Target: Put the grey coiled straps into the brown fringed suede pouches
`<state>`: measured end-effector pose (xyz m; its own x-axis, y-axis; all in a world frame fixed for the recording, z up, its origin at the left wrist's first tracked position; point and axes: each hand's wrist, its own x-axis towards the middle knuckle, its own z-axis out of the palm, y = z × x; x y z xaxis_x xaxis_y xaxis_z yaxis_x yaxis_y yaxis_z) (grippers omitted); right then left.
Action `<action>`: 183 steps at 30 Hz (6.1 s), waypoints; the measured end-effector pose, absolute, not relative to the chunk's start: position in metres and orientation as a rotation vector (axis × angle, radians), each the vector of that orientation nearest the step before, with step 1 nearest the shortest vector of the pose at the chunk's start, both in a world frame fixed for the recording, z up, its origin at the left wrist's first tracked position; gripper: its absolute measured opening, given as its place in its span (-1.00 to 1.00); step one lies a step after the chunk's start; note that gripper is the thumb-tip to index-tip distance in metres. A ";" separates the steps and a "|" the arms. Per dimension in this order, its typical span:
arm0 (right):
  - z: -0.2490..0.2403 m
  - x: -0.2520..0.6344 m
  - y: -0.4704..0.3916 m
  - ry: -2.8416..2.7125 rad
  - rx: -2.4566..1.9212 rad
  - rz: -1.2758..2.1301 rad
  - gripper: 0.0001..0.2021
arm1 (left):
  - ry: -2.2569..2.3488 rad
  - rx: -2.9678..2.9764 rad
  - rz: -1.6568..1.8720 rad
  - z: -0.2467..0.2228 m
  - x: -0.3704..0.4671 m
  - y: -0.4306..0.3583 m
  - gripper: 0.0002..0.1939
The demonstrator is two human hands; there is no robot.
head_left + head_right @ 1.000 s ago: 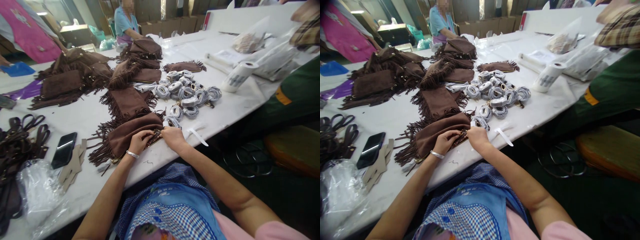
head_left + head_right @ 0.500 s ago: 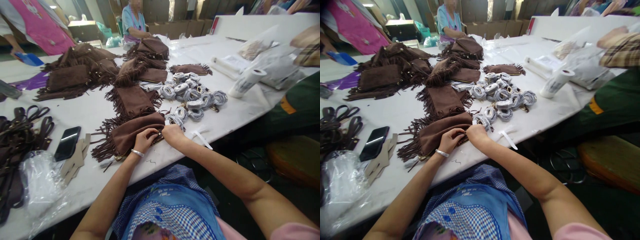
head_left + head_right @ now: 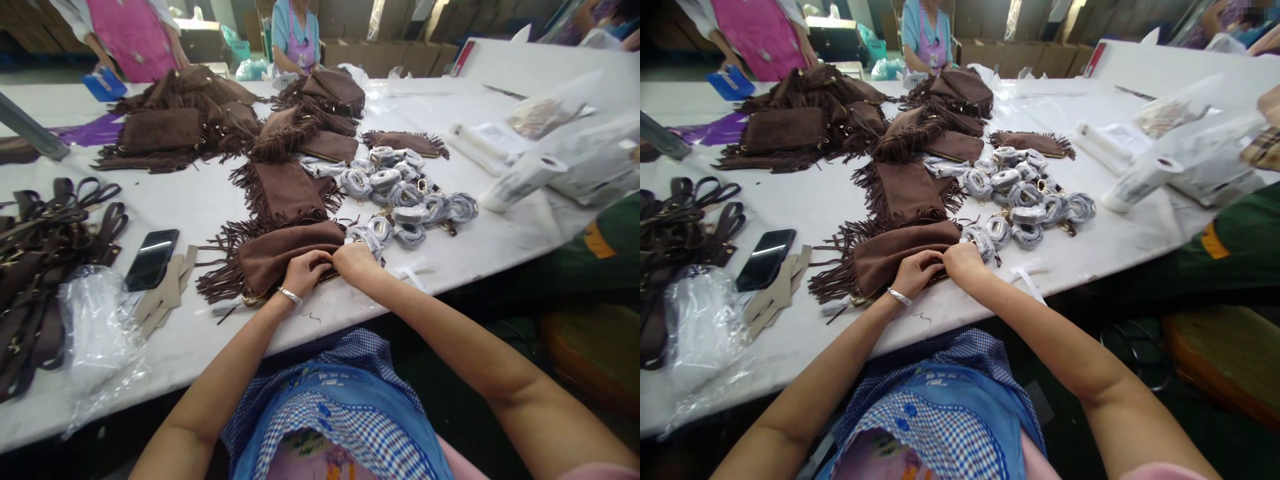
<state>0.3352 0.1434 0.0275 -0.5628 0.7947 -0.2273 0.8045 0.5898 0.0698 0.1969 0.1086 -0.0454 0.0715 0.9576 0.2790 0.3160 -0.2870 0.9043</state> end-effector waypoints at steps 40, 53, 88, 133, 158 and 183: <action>0.006 0.424 0.118 2.751 1.776 -1.980 -0.67 | 1.537 1.838 1.274 -0.011 0.186 0.081 -0.89; -0.025 0.396 0.108 2.697 1.897 -2.359 -0.64 | 1.197 1.577 1.293 -0.031 0.224 0.087 -0.68; -0.032 0.395 0.106 2.937 2.050 -1.893 -0.76 | 1.258 1.605 1.309 -0.032 0.225 0.087 -0.71; 0.046 0.431 0.187 2.871 0.753 0.300 -0.82 | 1.870 2.535 0.353 -0.021 0.154 0.096 -0.32; 0.043 0.417 0.123 1.997 1.150 -2.153 -0.71 | 1.998 2.447 0.411 0.047 0.149 0.108 -0.65; 0.016 0.426 0.090 2.038 1.286 -2.175 -0.61 | 1.998 2.381 0.440 0.046 0.150 0.112 -0.69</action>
<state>0.4265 0.0896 0.0156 -0.6814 0.5661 -0.4639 0.4261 -0.2084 -0.8803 0.1501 0.1121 0.0465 0.1509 0.9657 0.2113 0.9651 -0.1902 0.1802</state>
